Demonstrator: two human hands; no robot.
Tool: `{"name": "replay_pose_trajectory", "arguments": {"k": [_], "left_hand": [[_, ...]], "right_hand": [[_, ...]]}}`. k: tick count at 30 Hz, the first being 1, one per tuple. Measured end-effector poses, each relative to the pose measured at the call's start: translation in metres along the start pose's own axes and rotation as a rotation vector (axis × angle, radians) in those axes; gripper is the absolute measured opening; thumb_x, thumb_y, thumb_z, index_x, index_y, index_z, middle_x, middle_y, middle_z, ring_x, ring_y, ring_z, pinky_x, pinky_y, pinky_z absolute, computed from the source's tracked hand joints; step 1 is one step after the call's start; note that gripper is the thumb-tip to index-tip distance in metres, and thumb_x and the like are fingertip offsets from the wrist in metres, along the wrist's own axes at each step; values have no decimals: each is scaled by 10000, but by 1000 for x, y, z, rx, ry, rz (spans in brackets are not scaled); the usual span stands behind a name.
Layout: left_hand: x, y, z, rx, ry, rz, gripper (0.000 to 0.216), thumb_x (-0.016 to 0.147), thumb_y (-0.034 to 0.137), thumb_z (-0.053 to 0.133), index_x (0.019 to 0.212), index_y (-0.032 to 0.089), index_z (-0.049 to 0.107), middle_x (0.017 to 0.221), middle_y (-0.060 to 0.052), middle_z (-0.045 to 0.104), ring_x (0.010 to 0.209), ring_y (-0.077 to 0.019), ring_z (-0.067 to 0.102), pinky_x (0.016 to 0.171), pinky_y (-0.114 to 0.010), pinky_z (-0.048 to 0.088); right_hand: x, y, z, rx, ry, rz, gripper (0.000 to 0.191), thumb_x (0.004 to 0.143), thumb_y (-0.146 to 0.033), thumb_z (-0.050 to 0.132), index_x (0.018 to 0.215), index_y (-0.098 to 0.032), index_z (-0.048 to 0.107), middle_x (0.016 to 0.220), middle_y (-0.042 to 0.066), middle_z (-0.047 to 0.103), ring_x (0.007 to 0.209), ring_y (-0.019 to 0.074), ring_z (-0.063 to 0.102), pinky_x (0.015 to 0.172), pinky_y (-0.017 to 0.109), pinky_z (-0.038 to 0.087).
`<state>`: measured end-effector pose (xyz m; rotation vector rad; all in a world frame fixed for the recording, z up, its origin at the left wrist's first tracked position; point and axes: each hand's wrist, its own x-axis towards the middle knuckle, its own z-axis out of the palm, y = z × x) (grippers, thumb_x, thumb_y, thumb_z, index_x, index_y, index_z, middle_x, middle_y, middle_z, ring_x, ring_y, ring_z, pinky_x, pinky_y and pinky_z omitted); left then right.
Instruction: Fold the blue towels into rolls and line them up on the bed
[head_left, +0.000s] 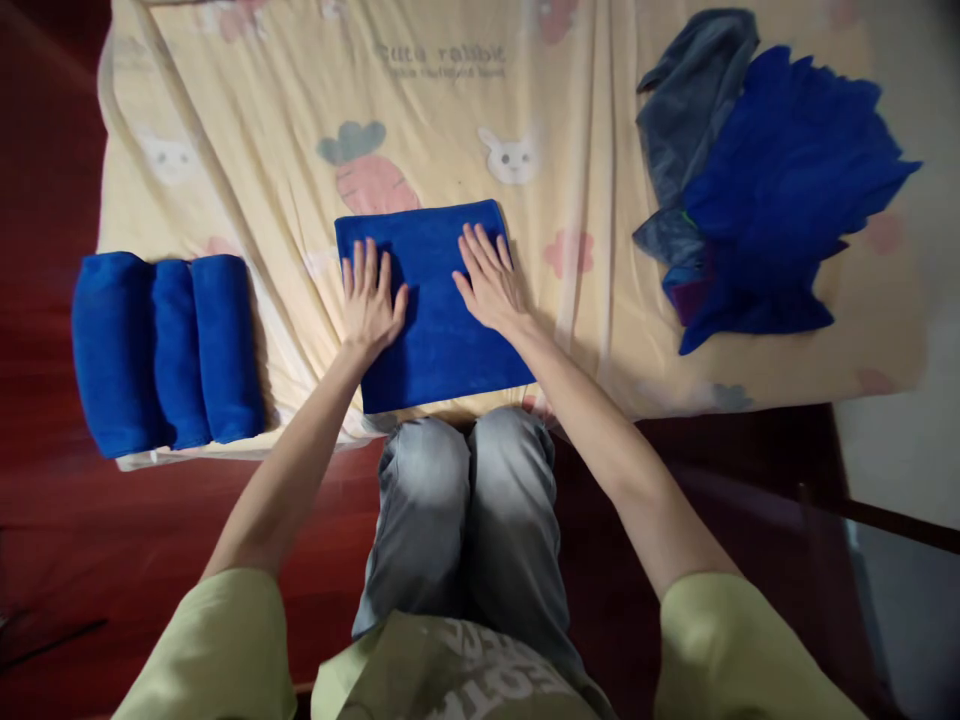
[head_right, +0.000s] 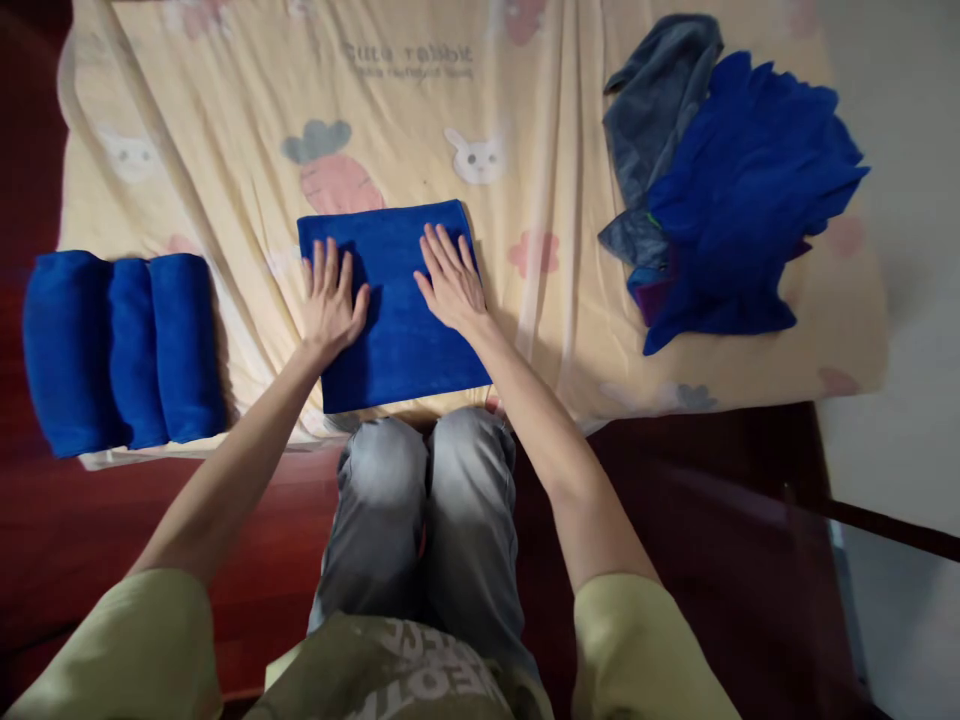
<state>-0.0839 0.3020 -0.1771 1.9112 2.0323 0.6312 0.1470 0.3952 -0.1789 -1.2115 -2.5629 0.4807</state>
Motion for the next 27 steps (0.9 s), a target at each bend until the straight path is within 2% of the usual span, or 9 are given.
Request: {"name": "replay_pose_trajectory", "arguments": {"k": [3,6,8,12,16,21,24,27], "left_hand": [[-63,20,-3,2,-195,134,695,1055,506,415,1699,255,347,1796,-42,179,1676,-285,42,1372,-549,31],[-112,22,-8,24,-293,170,674,1065,473,372,1712,291,317,1792,-8,169,1671,-257,68,1380,-534,33],[-130,15,-12,34,-357,204,675,1059,477,381,1708,299,329,1785,-2,187,1667,-255,84,1383,-534,41],[-146,-4,-21,57,-474,305,661,1034,499,462,1673,342,401,1755,0,269,1655,-257,158,1386,-529,100],[-161,-25,-25,11,-347,428,588,1080,444,418,1633,255,484,1709,-64,381,1624,-268,291,1373,-540,194],[-176,-54,-28,-55,-210,480,515,1119,310,319,1553,223,583,1598,-83,551,1544,-241,458,1323,-535,352],[-177,-63,-26,-88,-170,472,485,1120,377,378,1505,231,633,1553,-86,599,1505,-259,513,1299,-541,401],[-175,-65,-20,-98,-149,473,513,1070,501,519,1479,223,657,1529,-105,617,1477,-301,544,1281,-566,426]], "right_hand": [[-56,-15,-12,12,-128,-128,671,1103,-360,378,1720,-138,235,1793,95,208,1686,278,114,1378,616,44],[-104,-18,-18,-14,-189,-166,664,1096,-342,403,1712,-139,264,1789,91,210,1680,265,147,1387,585,88],[-125,-15,-20,-40,-194,-180,662,1095,-332,410,1708,-127,270,1788,96,202,1679,257,154,1391,563,103],[-148,-1,-23,-56,-191,-265,679,1100,-362,437,1712,-136,250,1778,100,226,1669,263,197,1386,563,146],[-173,18,-28,-20,-157,-370,718,1085,-413,514,1714,-176,262,1750,99,302,1643,284,283,1370,583,227],[-208,40,-26,56,-20,-369,533,1101,-296,480,1626,-205,474,1643,81,496,1560,264,450,1331,545,375],[-215,46,-18,105,58,-327,476,1093,-219,455,1553,-223,579,1566,68,587,1508,258,521,1300,540,439],[-208,48,-9,132,67,-332,476,1074,-163,454,1514,-233,621,1537,62,614,1485,256,547,1286,545,457]]}}
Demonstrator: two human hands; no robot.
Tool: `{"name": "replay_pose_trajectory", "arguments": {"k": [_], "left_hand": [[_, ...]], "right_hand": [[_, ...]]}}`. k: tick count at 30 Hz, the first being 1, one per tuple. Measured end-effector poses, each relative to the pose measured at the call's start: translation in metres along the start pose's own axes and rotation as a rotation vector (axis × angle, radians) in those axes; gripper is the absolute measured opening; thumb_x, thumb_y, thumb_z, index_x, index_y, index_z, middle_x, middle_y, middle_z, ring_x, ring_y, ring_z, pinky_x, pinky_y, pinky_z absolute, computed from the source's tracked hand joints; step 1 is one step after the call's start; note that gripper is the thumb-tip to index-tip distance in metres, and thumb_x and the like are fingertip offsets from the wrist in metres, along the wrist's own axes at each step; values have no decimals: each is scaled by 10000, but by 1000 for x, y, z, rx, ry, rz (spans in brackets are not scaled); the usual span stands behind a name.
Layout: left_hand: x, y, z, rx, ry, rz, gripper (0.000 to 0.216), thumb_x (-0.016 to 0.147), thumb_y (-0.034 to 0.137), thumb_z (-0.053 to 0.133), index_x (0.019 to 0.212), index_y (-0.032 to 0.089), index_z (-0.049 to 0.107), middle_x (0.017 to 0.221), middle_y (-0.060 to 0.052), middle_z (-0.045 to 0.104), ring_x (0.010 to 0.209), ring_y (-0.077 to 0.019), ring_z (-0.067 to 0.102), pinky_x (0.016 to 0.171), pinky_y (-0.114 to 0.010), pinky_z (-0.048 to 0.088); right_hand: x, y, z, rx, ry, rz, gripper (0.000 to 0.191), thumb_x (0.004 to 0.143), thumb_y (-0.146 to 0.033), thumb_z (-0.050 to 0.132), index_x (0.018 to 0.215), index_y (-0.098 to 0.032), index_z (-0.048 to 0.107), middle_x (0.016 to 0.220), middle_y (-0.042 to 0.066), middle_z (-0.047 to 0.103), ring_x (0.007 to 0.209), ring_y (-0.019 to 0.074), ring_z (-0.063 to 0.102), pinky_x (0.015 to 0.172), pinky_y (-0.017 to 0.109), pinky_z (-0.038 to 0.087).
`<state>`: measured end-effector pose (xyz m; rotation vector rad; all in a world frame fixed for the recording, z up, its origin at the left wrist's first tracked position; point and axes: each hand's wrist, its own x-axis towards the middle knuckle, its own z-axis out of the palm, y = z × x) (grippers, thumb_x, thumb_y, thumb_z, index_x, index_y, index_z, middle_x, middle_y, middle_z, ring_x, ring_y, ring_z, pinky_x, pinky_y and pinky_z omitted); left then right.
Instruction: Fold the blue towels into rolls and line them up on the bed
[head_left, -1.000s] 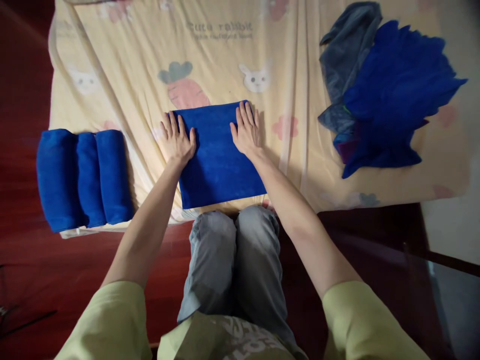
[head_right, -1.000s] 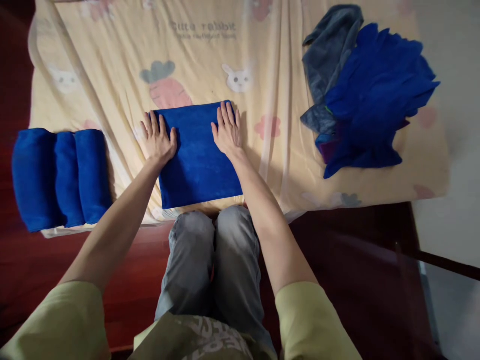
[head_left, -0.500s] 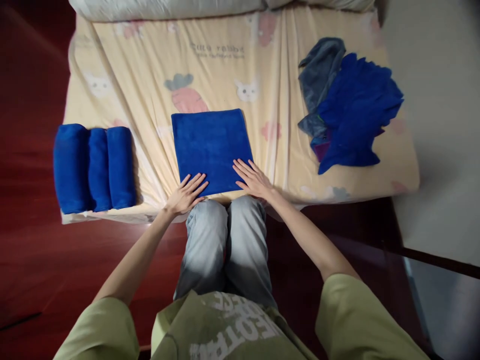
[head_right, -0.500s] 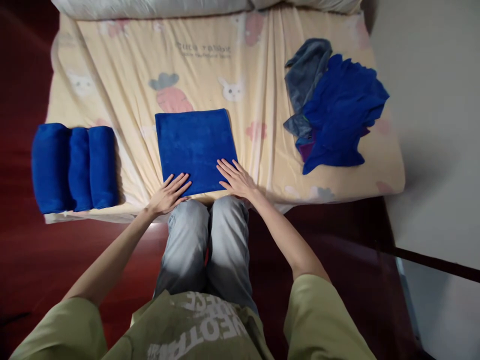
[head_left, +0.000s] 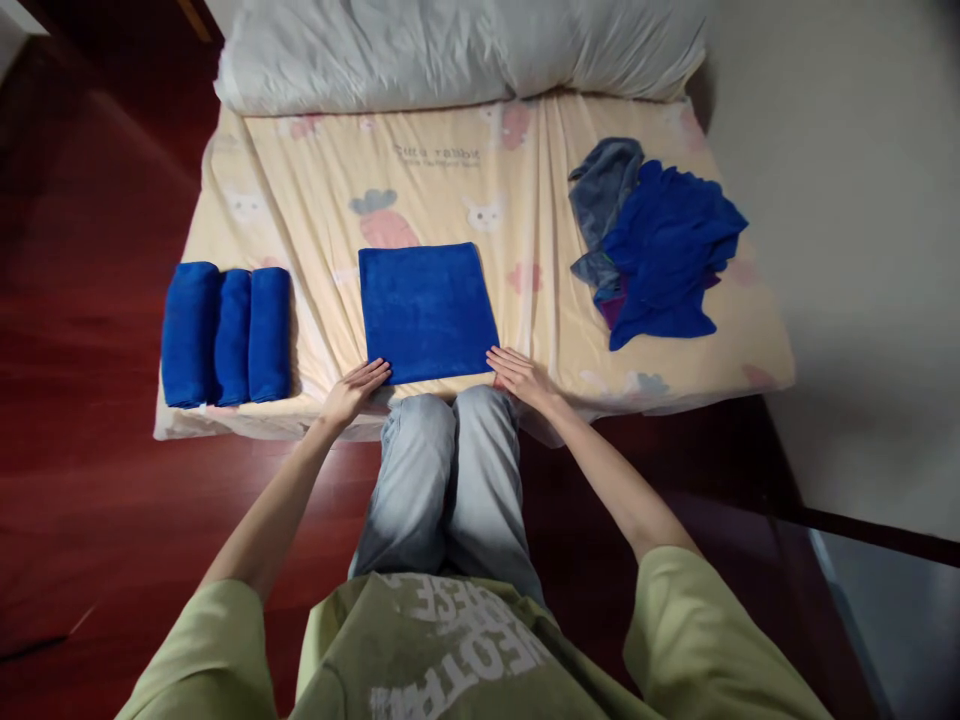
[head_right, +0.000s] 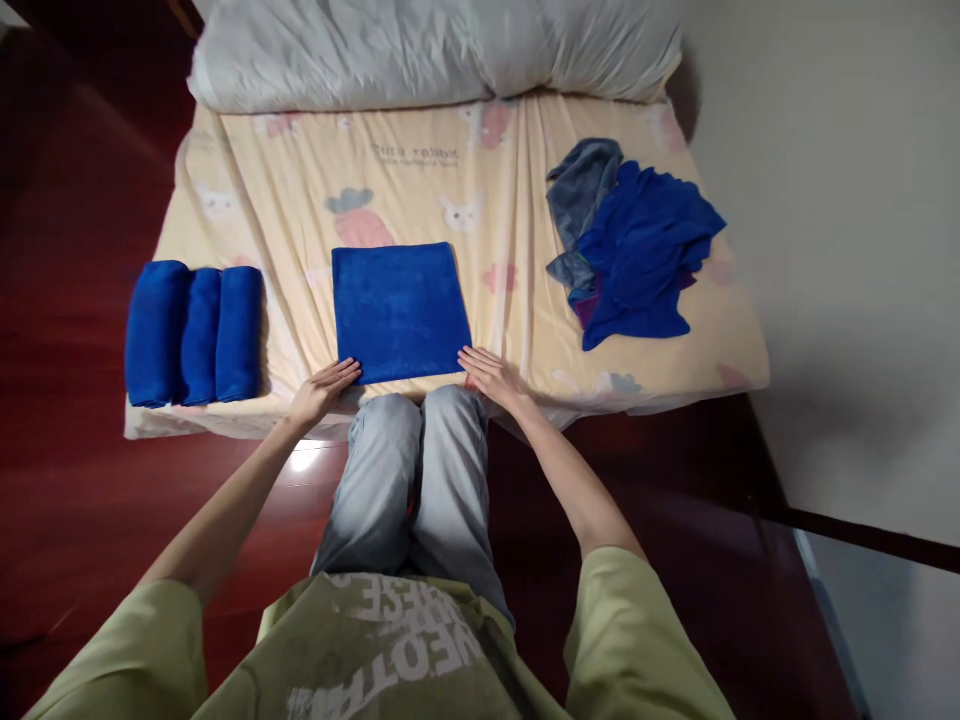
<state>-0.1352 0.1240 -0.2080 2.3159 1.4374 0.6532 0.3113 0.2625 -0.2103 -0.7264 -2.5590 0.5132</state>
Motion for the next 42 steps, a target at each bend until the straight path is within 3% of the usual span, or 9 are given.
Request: {"name": "replay_pose_trajectory", "arguments": {"k": [3,7,11,16,19,24,34,42], "left_hand": [[1,-2,5,-6,45,13,485,1058,474,550,1447,217,682,1502,-116,638,1447,-312,575,1265,-581,444],[-3,-5,3,-30,118,28,430,1091,280,433,1429,226,692,1474,-102,665,1437,-275,587,1264,-578,447],[-13,-3,-1,-73,142,35,446,1080,221,429,1456,227,670,1496,-94,651,1476,-255,547,1286,-568,423],[-20,-3,9,-59,233,4,470,1061,158,407,1427,237,691,1446,-81,691,1451,-244,577,1282,-578,429],[-22,-7,13,-28,229,62,491,1041,128,417,1448,238,669,1464,-75,679,1461,-240,565,1272,-581,441],[-26,-20,15,-73,193,149,440,1041,171,470,1418,247,682,1437,-74,699,1438,-248,590,1243,-590,474],[-42,-23,15,-226,162,-5,419,1120,344,393,1400,277,698,1458,-49,687,1413,-206,614,1265,-497,471],[-28,-14,19,-199,220,-21,374,1089,394,474,1210,242,794,1288,-82,774,1313,-253,691,1185,-561,542]], "right_hand": [[11,7,6,10,-25,-29,468,1053,-147,490,1484,-236,651,1527,70,622,1477,256,555,1279,539,462],[17,10,6,15,-49,2,430,1042,-143,517,1418,-233,705,1475,81,663,1439,258,596,1248,528,496],[5,-6,5,65,-34,0,413,1086,-162,463,1402,-239,717,1470,65,667,1419,237,616,1242,499,511],[-14,-32,12,112,15,64,489,1137,-170,330,1506,-306,620,1543,-6,600,1479,187,548,1287,481,471],[-17,-35,17,94,44,99,512,1150,-183,278,1539,-325,580,1554,-31,585,1478,166,544,1299,450,461],[-17,-32,17,74,31,113,500,1161,-218,268,1526,-315,595,1540,-27,604,1463,165,564,1285,450,479],[-20,-36,20,132,51,200,456,1162,-298,318,1451,-305,671,1488,-11,659,1427,196,609,1261,476,506],[-18,-41,18,177,74,206,437,1152,-330,356,1363,-311,738,1437,-2,700,1391,229,646,1222,524,535]]}}
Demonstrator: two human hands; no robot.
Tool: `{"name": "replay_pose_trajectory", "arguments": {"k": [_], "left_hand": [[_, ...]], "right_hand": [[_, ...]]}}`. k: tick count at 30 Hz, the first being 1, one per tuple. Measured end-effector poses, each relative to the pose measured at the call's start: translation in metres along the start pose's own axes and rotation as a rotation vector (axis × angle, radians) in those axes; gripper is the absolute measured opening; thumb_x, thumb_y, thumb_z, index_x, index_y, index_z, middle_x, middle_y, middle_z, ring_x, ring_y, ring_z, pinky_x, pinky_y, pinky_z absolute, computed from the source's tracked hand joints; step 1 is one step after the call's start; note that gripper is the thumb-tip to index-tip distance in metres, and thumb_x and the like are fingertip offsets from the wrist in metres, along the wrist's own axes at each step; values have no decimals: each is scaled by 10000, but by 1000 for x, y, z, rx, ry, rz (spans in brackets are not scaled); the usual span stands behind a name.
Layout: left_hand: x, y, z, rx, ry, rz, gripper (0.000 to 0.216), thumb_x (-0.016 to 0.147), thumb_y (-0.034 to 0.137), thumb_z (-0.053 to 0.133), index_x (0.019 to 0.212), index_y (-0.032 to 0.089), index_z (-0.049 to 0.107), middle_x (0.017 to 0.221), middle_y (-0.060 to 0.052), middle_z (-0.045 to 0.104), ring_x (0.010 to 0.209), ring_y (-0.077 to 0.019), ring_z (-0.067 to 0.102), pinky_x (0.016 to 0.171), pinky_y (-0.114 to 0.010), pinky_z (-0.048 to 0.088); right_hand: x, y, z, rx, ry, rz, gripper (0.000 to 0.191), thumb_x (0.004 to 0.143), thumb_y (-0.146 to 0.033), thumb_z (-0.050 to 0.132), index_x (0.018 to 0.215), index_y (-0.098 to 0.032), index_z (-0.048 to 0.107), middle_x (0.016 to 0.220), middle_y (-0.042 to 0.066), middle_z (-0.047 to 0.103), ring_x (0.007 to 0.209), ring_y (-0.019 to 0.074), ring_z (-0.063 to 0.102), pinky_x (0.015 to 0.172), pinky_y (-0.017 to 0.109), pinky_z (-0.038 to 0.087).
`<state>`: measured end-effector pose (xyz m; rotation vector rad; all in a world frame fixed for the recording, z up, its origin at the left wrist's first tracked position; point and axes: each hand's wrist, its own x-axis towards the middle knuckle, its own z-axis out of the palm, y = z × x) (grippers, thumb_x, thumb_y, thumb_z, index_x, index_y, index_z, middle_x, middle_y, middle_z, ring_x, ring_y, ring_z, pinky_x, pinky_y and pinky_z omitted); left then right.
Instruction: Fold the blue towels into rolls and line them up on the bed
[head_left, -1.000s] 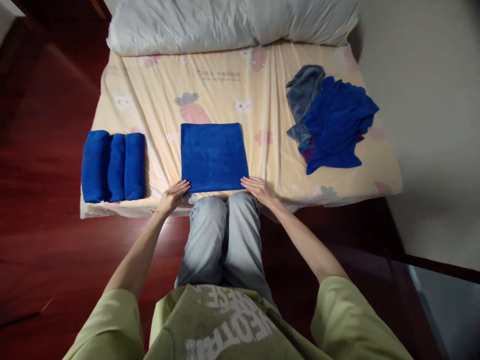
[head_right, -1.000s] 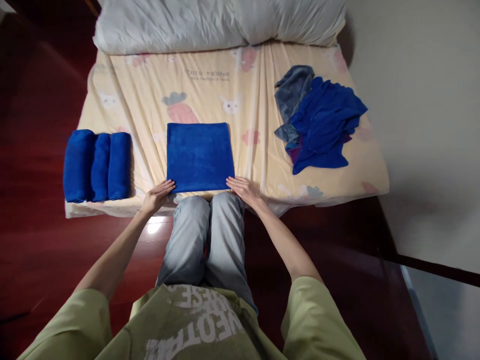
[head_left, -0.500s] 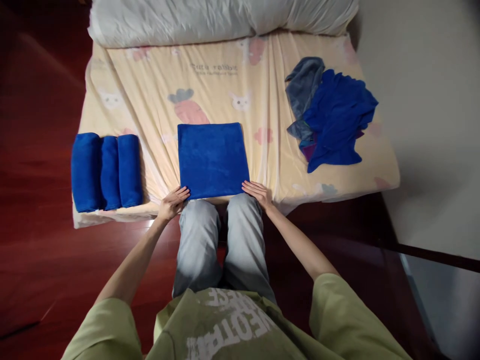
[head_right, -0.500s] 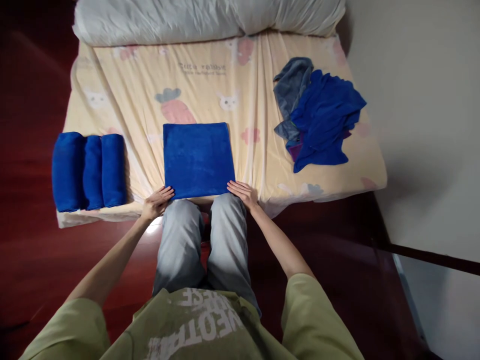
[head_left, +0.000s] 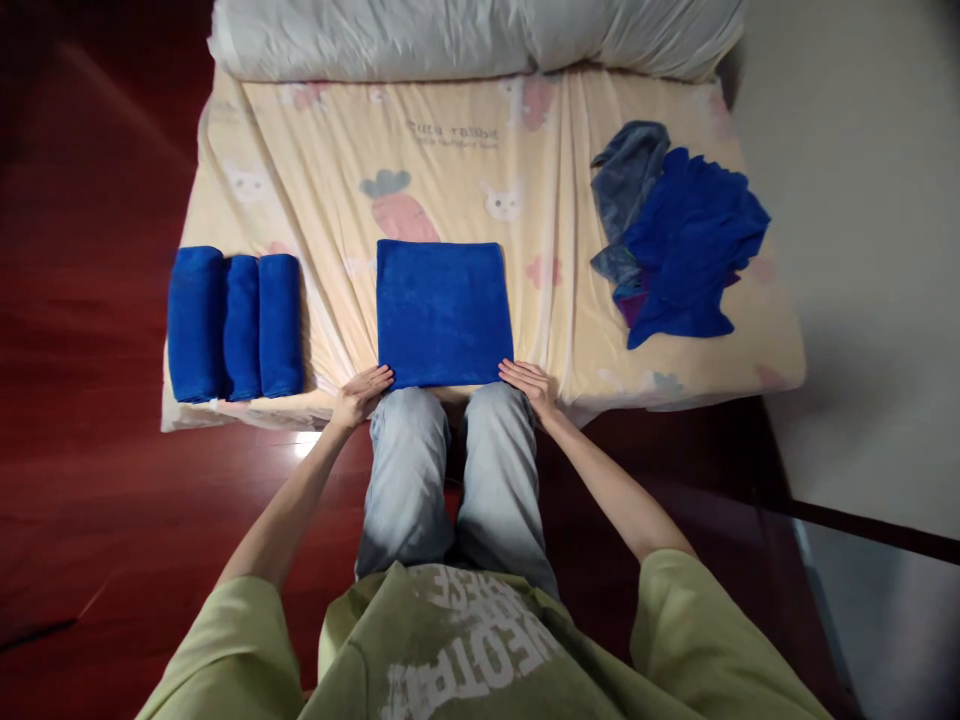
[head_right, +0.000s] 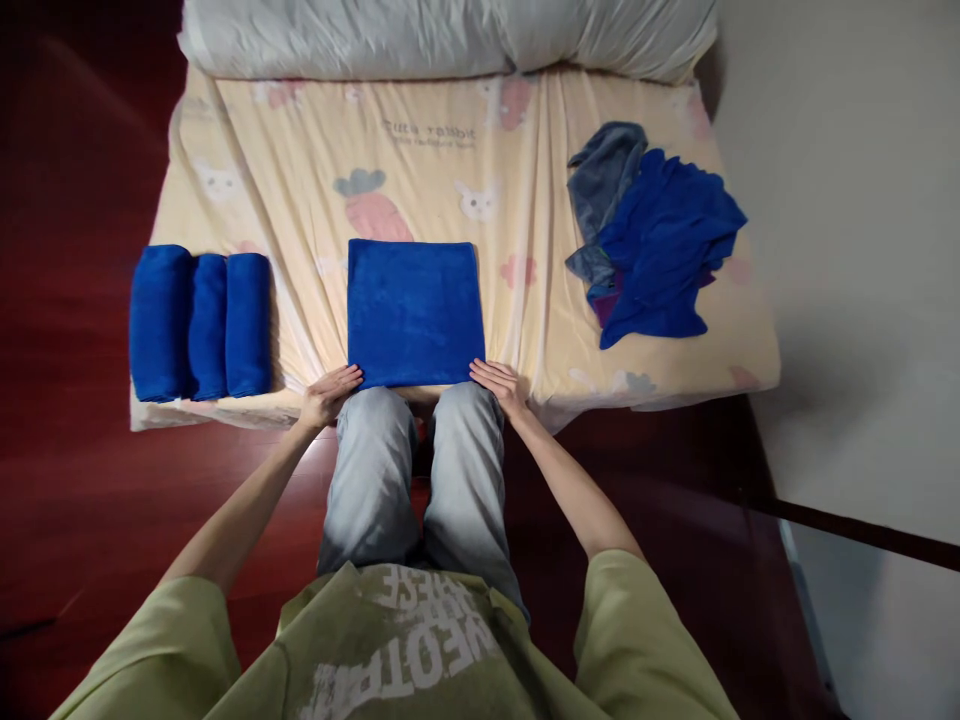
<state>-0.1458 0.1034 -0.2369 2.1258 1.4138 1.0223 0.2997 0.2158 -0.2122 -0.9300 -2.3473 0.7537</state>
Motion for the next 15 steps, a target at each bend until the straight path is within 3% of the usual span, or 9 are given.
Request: {"name": "replay_pose_trajectory", "arguments": {"k": [15], "left_hand": [[0,10,-2,66,41,-99,327,1079,424,529,1143,273,812,1273,-65,777,1238,-261,733,1061,-508,536]], "right_hand": [[0,-1,4,25,46,42,425,1134,-263,388,1307,-321,772,1416,-3,714,1375,194,658,1187,482,554]]}}
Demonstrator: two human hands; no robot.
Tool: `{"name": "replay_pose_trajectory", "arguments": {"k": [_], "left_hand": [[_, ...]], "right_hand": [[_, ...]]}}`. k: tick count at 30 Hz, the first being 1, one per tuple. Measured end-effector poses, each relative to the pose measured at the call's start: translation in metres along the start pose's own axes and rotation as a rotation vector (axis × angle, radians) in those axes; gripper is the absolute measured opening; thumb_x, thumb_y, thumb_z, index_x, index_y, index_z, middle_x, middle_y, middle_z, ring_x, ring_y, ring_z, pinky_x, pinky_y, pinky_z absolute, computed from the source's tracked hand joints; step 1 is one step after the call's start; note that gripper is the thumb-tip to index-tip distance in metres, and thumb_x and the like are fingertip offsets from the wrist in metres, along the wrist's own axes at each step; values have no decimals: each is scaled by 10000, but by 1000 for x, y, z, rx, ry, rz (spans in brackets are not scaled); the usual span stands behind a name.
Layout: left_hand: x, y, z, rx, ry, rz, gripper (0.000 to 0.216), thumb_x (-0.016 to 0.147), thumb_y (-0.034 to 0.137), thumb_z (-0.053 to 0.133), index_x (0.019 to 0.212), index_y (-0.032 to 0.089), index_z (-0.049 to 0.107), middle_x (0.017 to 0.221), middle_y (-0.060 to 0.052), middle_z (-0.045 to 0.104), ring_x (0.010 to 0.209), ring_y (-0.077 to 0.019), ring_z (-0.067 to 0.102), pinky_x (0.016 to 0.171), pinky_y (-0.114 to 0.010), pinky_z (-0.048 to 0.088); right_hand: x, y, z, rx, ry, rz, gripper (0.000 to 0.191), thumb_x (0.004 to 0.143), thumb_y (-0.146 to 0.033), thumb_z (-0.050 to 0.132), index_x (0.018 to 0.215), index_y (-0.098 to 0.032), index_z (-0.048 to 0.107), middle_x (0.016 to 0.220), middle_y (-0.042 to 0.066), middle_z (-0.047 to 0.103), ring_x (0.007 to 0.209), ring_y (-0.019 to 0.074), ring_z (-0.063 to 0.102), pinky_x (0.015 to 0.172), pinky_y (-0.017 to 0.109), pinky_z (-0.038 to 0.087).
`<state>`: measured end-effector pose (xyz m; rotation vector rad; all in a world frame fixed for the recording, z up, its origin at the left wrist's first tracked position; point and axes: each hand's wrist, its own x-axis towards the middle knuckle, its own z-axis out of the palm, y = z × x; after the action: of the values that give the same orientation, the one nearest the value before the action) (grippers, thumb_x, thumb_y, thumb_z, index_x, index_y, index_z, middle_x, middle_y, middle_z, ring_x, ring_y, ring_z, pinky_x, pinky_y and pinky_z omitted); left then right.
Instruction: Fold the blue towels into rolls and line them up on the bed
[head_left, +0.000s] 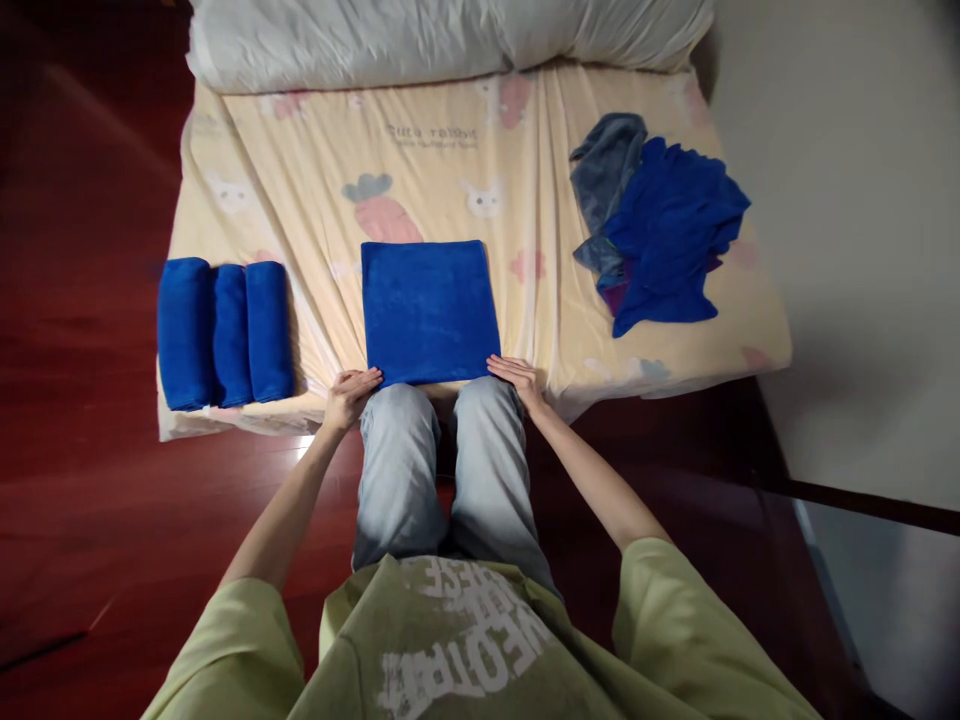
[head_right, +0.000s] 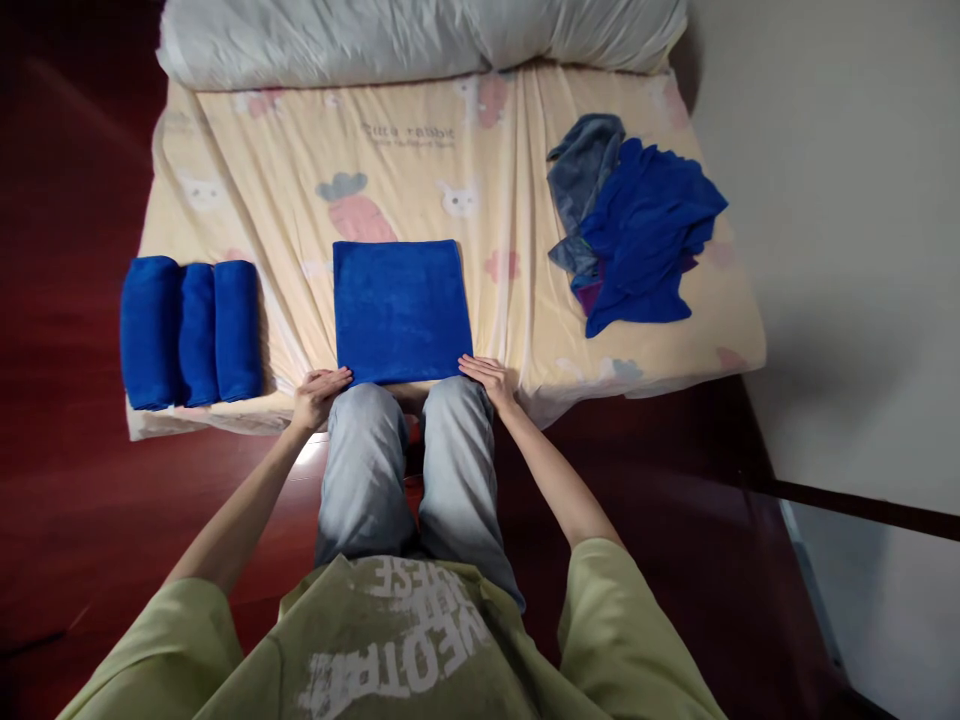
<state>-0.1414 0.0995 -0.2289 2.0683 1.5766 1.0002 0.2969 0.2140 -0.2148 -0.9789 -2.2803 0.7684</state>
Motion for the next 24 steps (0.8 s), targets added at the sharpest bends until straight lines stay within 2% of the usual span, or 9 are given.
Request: {"name": "replay_pose_trajectory", "arguments": {"k": [6,11,17,22,24], "left_hand": [[6,8,-2,-74,36,-78,308,1033,407,567,1084,253,830,1210,-77,798,1202,-275,750,1055,-518,565],[16,23,-9,-146,76,-184,277,952,392,608,1008,248,838,1117,-68,821,1145,-277,773,1073,-529,599],[21,30,-14,-328,154,-373,351,920,502,689,1019,203,843,1134,-113,814,1123,-296,777,1064,-492,621],[30,25,-6,-291,281,-514,438,901,573,699,1018,171,828,1000,-120,828,898,-268,798,847,-399,671],[36,21,-1,-228,322,-506,445,924,573,663,1021,165,812,992,-119,824,905,-258,789,846,-377,658]], "right_hand": [[1,-3,0,23,26,11,418,1119,-248,405,1299,-313,776,1392,1,731,1357,201,672,1175,480,558],[6,-3,2,87,95,34,321,1065,-265,522,1163,-287,827,1265,31,796,1267,235,732,1109,480,596],[17,-6,5,236,251,199,304,973,-229,555,1098,-250,832,1199,50,818,1145,233,776,1074,444,615],[36,8,10,381,316,395,283,918,-406,652,1022,-208,826,1061,91,837,972,256,800,917,409,667],[44,15,12,381,354,405,334,897,-495,689,993,-201,816,1017,101,834,923,254,796,886,396,668]]}}
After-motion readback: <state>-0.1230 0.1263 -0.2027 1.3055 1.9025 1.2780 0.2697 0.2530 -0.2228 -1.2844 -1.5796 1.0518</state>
